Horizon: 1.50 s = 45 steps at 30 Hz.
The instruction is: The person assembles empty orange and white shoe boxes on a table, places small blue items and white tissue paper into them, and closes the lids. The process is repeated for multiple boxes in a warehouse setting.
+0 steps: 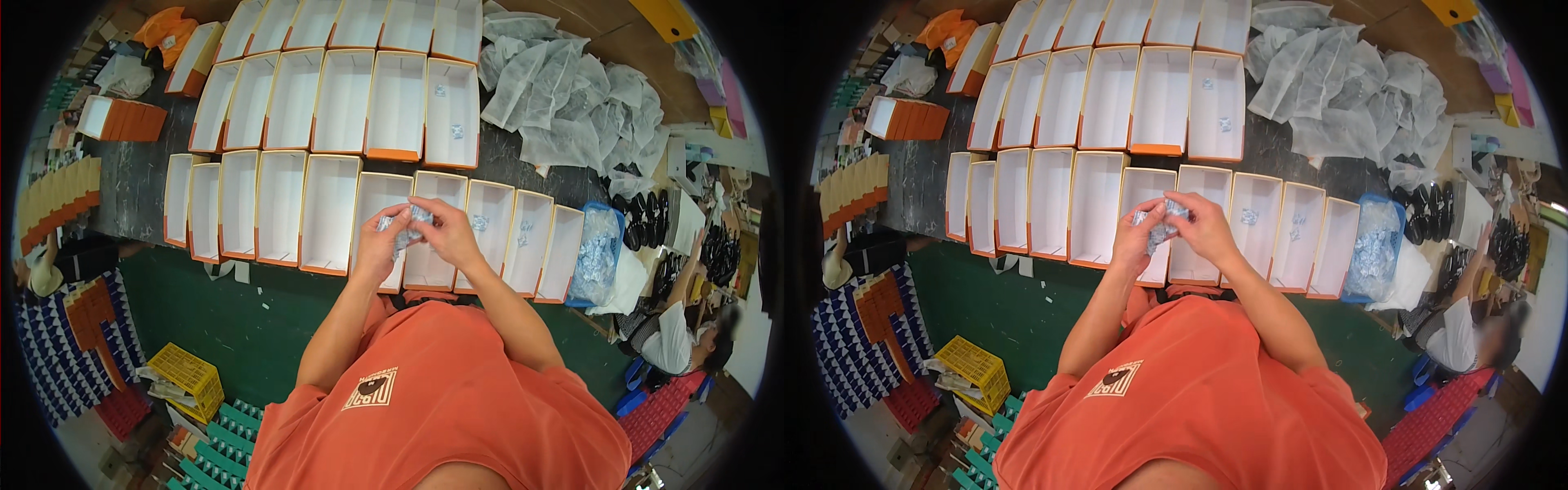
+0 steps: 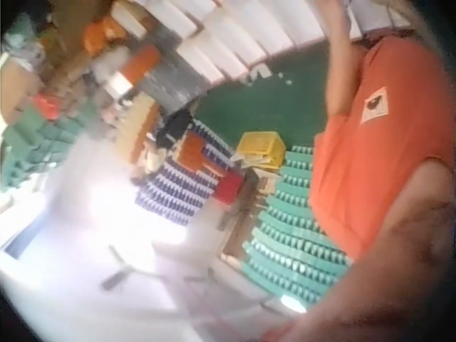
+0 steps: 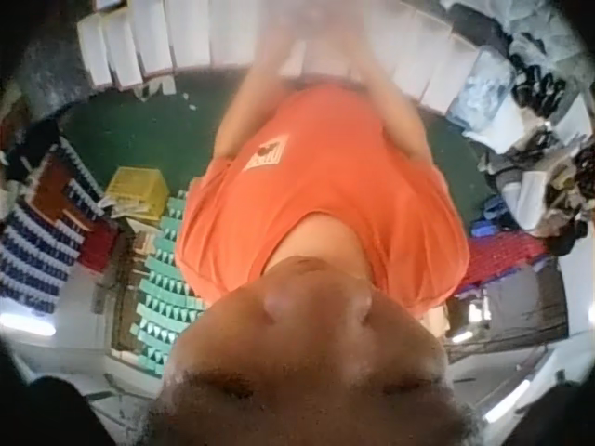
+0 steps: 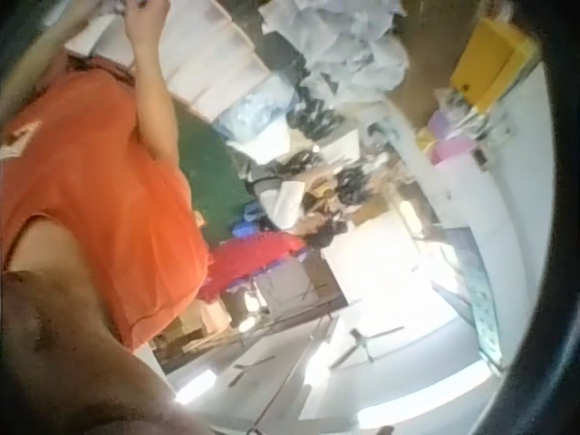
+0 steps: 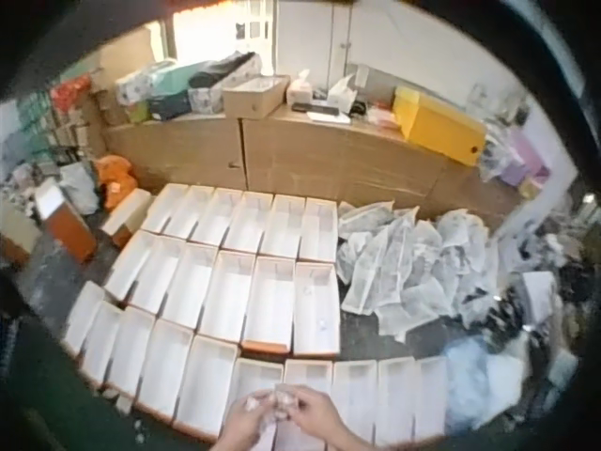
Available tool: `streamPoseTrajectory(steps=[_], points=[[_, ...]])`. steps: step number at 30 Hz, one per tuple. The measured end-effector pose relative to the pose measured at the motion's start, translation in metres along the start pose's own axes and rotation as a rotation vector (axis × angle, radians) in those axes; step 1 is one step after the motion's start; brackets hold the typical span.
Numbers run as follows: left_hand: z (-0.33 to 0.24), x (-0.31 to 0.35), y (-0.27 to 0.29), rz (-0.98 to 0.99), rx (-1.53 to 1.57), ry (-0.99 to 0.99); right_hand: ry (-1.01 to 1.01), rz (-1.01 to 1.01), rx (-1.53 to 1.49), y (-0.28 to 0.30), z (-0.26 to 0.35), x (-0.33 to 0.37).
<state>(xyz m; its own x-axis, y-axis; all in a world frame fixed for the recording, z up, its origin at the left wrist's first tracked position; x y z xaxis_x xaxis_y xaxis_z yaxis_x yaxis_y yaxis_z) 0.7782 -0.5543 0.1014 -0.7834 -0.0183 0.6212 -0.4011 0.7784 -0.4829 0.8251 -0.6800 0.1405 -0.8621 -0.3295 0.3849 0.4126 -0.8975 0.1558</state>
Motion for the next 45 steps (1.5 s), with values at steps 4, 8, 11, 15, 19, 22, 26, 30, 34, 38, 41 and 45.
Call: streamPoseTrajectory(steps=[4, 8, 11, 15, 19, 22, 26, 30, 34, 38, 41, 45], points=[[-0.047, -0.025, -0.006, -0.014, 0.007, -0.087, 0.034, -0.225, -0.135, 0.020, 0.008, -0.048], [-0.093, -0.063, 0.007, -0.102, 0.026, -0.167, 0.003, -0.155, -0.267, 0.023, 0.035, -0.129], [-0.148, -0.098, 0.016, -0.205, -0.181, -0.328, 0.046, -0.245, -0.116, 0.044, 0.020, -0.195], [-0.186, -0.155, 0.048, -0.292, -0.278, -0.361, -0.051, -0.259, -0.110, 0.050, 0.022, -0.229], [-0.181, -0.189, 0.071, -0.296, -0.342, -0.284, 0.104, -0.180, 0.035, 0.061, 0.012, -0.245], [-0.179, -0.200, 0.082, -0.301, -0.345, -0.282, 0.033, -0.121, 0.011, 0.055, 0.025, -0.241], [-0.184, -0.205, 0.076, -0.322, -0.420, -0.325, 0.116, -0.237, 0.454, 0.057, 0.026, -0.243], [-0.187, -0.195, 0.065, -0.301, -0.047, -0.320, -0.117, -0.062, 0.057, 0.049, 0.030, -0.237], [-0.159, -0.196, 0.007, -0.140, 0.453, -0.360, -0.081, -0.024, -0.032, -0.009, 0.062, -0.214], [-0.157, -0.203, -0.029, -0.087, 0.658, -0.361, 0.024, -0.191, -0.090, -0.001, 0.063, -0.219], [-0.161, -0.214, -0.052, -0.009, 0.539, -0.405, -0.056, -0.228, -0.192, 0.017, 0.061, -0.229], [-0.165, -0.231, -0.077, 0.077, 0.421, -0.396, 0.024, -0.329, -0.150, 0.054, 0.078, -0.256]])
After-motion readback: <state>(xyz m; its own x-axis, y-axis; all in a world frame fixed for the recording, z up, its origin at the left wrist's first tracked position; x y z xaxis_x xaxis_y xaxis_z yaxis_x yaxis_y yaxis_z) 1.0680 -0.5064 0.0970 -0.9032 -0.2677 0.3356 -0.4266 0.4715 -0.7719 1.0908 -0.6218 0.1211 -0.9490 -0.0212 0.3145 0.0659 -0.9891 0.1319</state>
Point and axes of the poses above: each hand's wrist, its own x-axis away from the middle knuckle, its own y-axis out of the back of the hand, z = x × y, the point moved 9 cm from there along -x, towards the middle knuckle, and after that the axes turned 3 degrees about -y, right-handed, at the moved point
